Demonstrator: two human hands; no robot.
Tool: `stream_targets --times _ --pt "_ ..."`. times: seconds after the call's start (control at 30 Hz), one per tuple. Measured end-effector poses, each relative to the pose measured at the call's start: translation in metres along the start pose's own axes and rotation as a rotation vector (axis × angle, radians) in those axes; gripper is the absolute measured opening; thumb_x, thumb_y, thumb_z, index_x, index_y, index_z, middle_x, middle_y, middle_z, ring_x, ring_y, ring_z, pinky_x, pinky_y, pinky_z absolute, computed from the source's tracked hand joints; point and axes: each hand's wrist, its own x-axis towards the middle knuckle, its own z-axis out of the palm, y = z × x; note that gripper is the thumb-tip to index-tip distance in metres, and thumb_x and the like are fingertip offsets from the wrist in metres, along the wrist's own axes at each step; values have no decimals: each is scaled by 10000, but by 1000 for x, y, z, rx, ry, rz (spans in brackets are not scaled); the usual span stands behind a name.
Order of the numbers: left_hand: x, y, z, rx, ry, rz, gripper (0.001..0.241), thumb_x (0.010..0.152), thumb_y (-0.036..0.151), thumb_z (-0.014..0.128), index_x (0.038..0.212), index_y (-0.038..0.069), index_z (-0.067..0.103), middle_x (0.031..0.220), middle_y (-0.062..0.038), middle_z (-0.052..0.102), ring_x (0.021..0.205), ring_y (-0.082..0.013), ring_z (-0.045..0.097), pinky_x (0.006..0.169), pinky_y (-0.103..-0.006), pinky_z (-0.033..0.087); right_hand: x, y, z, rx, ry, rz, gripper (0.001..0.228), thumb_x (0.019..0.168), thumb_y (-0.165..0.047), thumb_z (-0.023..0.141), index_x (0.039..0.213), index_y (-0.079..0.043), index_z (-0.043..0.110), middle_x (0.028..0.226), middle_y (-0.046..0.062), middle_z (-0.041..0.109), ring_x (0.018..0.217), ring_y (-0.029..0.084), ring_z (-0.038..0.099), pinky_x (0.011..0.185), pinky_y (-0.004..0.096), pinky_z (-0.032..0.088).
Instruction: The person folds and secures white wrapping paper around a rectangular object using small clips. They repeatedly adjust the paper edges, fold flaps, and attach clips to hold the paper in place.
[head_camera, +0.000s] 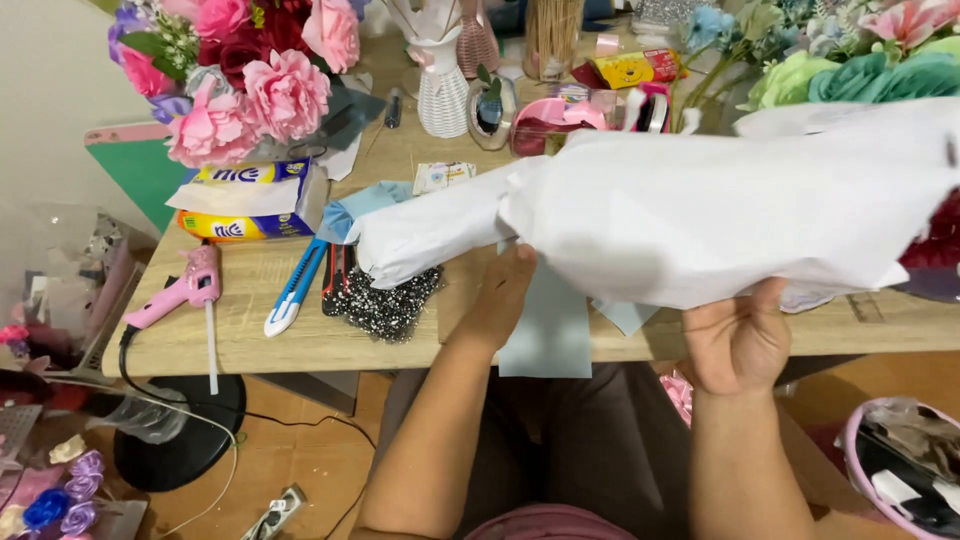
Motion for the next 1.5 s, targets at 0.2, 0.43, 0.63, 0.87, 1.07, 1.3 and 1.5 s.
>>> stream_targets --times 0.2,0.43,0.63,0.87,1.07,1.3,1.5 --pt "-4 -31 -1 -693 362 178 536 873 15 754 1387 43 602 1261 -130 719 1150 -228 676 1021 -499 539 -2 2 -52 -522 -41 -43 559 917 -257 600 1461 -136 548 1416 140 627 1320 382 601 1076 668 499" --pt "-40 -19 -36 -721 292 307 532 909 31 676 1420 134 566 1345 -137 681 1222 -259 659 1123 -520 495 -7 -11 5 -456 -249 38 1031 720 -645 768 1527 -85 455 1489 181 561 1387 404 515 1141 678 410" --pt "-77 5 -55 -566 371 233 536 855 30 655 1377 141 610 1216 -164 737 1114 -297 718 1095 -529 513 -15 -40 -51 -413 -314 128 940 834 -627 729 1344 142 548 1171 343 698 1090 469 714 924 629 574" --pt "-98 10 -61 -489 465 273 498 835 -18 690 1317 99 643 1166 -169 752 1096 -269 724 1066 -496 559 -29 -13 -7 -935 11 -11 595 640 155 744 1218 83 622 1092 216 727 1024 347 749 880 485 624" --pt "-104 -3 -78 -634 448 332 706 758 107 634 1454 110 519 1269 -203 694 1159 -327 687 1139 -608 468 -28 -11 -16 -984 47 -75 560 683 189 748 1207 23 639 1063 183 732 1028 321 747 889 487 627" --pt "-117 -41 -95 -768 411 326 868 692 152 718 1514 74 450 1368 -196 636 1258 -323 604 1158 -598 416 -29 -10 -15 -957 64 -131 514 752 133 752 1234 -1 635 1074 159 729 1048 282 739 919 486 630" --pt "-113 -21 -89 -565 513 219 567 690 66 847 1213 92 629 1141 -102 746 1074 -230 726 983 -441 616 -27 -11 -11 -907 105 -228 438 777 114 765 1170 -38 642 1013 137 727 1002 283 765 902 457 655"
